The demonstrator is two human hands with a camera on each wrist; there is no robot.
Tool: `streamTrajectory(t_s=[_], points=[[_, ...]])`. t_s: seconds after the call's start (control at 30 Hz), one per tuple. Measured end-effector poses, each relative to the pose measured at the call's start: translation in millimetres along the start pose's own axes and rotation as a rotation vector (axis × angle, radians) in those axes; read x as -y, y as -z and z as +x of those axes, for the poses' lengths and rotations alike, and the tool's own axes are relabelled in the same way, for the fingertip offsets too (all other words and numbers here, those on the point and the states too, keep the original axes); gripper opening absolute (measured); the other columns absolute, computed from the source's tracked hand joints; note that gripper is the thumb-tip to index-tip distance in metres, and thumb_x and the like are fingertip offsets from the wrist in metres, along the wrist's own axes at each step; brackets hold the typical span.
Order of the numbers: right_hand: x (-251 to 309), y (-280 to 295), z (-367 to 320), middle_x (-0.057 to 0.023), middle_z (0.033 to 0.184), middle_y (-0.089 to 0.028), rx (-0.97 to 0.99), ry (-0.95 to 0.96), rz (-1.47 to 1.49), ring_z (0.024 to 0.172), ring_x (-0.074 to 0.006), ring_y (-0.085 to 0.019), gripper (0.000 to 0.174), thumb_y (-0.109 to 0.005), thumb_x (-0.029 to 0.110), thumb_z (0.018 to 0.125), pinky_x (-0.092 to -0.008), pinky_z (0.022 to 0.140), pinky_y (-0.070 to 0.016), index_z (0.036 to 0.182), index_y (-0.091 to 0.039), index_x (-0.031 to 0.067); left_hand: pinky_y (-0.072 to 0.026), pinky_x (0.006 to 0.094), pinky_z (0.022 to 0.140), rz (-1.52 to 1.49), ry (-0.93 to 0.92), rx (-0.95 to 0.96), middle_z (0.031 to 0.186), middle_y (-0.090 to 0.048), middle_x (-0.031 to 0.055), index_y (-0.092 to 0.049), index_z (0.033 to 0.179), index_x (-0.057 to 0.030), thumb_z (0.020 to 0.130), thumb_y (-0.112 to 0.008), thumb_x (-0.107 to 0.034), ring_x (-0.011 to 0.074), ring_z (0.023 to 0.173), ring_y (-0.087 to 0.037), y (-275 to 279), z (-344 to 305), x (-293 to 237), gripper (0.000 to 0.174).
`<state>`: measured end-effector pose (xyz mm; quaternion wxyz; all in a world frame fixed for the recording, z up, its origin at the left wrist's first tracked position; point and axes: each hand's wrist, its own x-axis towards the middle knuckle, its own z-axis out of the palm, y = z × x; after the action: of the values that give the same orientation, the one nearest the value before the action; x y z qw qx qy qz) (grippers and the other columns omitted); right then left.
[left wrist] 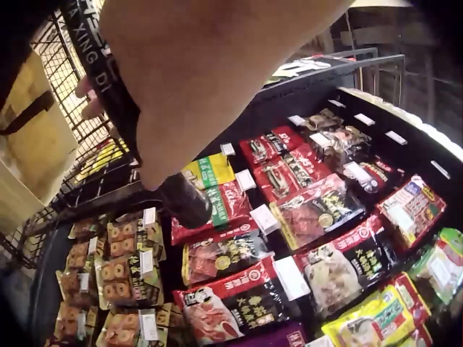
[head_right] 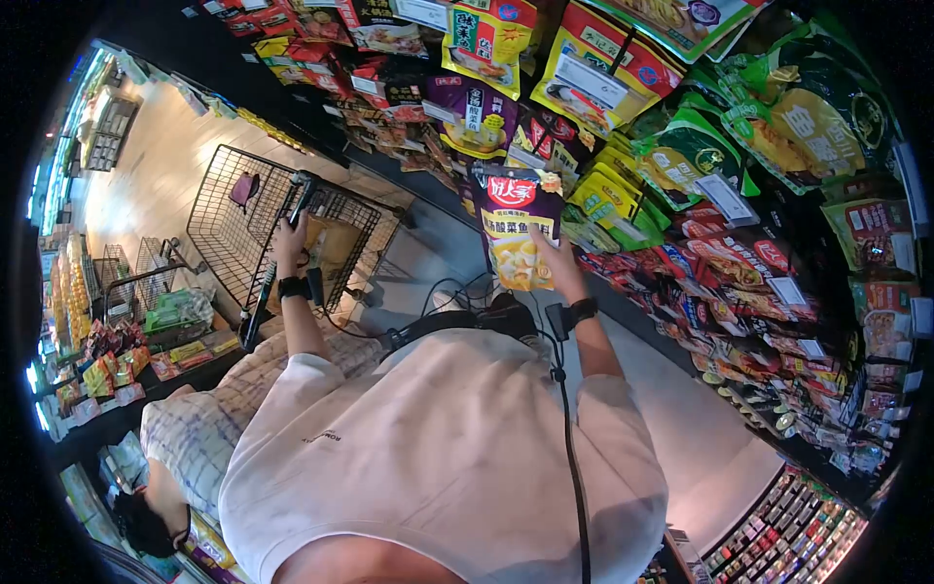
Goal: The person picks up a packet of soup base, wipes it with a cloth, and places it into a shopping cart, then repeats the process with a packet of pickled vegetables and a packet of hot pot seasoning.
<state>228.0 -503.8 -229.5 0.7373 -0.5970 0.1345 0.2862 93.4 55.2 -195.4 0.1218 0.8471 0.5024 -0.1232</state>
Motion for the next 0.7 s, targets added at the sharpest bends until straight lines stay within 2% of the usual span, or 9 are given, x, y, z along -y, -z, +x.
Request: streamTrajectory(t_s=[0.03,0.13,0.17,0.27,0.4,0.53,0.57,0.7], points=[[4,-6,-6,-0.0070,0.112,-0.069,-0.007,0.063,0.031,0.096,-0.0141,-0.068,0.046,-0.075,0.033,0.094,-0.0303,0.080,-0.0552,0.124,-0.060,0.0007,-0.0180,0.0686,0.113,-0.001,-0.002,-0.010,0.154,-0.039,0.0234,-0.036,0.155,-0.0138,0.089,-0.035,-0.082,0.0446,0.144,-0.034,1,-4,1,0.095],[12,-23,-12,-0.0072,0.117,-0.067,-0.160,0.113,0.105,0.101,-0.0145,-0.066,0.048,-0.075,0.033,0.094,-0.0310,0.083,-0.0549,0.126,-0.059,0.0006,-0.0201,0.0665,0.113,-0.010,-0.005,-0.038,0.152,-0.041,0.0238,-0.038,0.154,-0.0123,0.090,-0.031,-0.083,0.0447,0.142,-0.036,-1,-2,-2,0.095],[2,-17,-4,-0.0069,0.120,-0.066,-0.175,0.026,0.077,0.105,-0.0147,-0.065,0.045,-0.073,0.031,0.095,-0.0317,0.085,-0.0546,0.127,-0.059,0.0018,-0.0200,0.0661,0.113,-0.008,0.000,-0.047,0.152,-0.041,0.0239,-0.038,0.154,-0.0120,0.090,-0.031,-0.083,0.0447,0.142,-0.036,-2,-2,-1,0.096],[-25,-5,7,-0.0060,0.120,-0.066,-0.101,0.002,0.148,0.103,-0.0144,-0.065,0.042,-0.071,0.029,0.097,-0.0316,0.086,-0.0544,0.127,-0.059,0.0027,-0.0195,0.0650,0.113,-0.004,0.002,-0.090,0.152,-0.042,0.0239,-0.037,0.154,-0.0113,0.090,-0.033,-0.083,0.0447,0.141,-0.037,3,-15,-3,0.096],[-29,3,3,-0.0055,0.115,-0.068,0.018,0.051,0.017,0.101,-0.0126,-0.066,0.041,-0.069,0.032,0.099,-0.0315,0.085,-0.0540,0.124,-0.061,0.0013,-0.0201,0.0645,0.113,0.000,0.006,-0.114,0.151,-0.043,0.0225,-0.038,0.154,-0.0112,0.090,-0.033,-0.083,0.0453,0.139,-0.039,2,-17,-4,0.096],[-1,-15,-8,-0.0076,0.126,-0.063,-0.193,0.072,0.109,0.109,-0.0121,-0.062,0.050,-0.070,0.032,0.098,-0.0307,0.090,-0.0519,0.133,-0.054,0.0013,-0.0212,0.0646,0.112,-0.020,-0.005,-0.116,0.150,-0.043,0.0232,-0.038,0.153,-0.0092,0.090,-0.032,-0.084,0.0469,0.138,-0.039,2,-20,-4,0.098],[-1,-14,0,-0.0077,0.130,-0.061,-0.174,0.111,0.134,0.113,-0.0119,-0.060,0.053,-0.070,0.030,0.098,-0.0305,0.093,-0.0504,0.137,-0.049,0.0015,-0.0214,0.0645,0.112,-0.015,-0.001,-0.114,0.151,-0.043,0.0233,-0.038,0.153,-0.0087,0.090,-0.032,-0.084,0.0473,0.138,-0.039,1,-18,-3,0.098],[-1,-19,20,-0.0058,0.128,-0.062,-0.133,0.204,0.228,0.111,-0.0120,-0.060,0.047,-0.068,0.027,0.099,-0.0299,0.094,-0.0492,0.135,-0.052,0.0026,-0.0221,0.0646,0.112,-0.004,-0.010,-0.117,0.152,-0.041,0.0244,-0.036,0.154,-0.0077,0.090,-0.031,-0.084,0.0480,0.138,-0.038,-2,-15,2,0.100]])
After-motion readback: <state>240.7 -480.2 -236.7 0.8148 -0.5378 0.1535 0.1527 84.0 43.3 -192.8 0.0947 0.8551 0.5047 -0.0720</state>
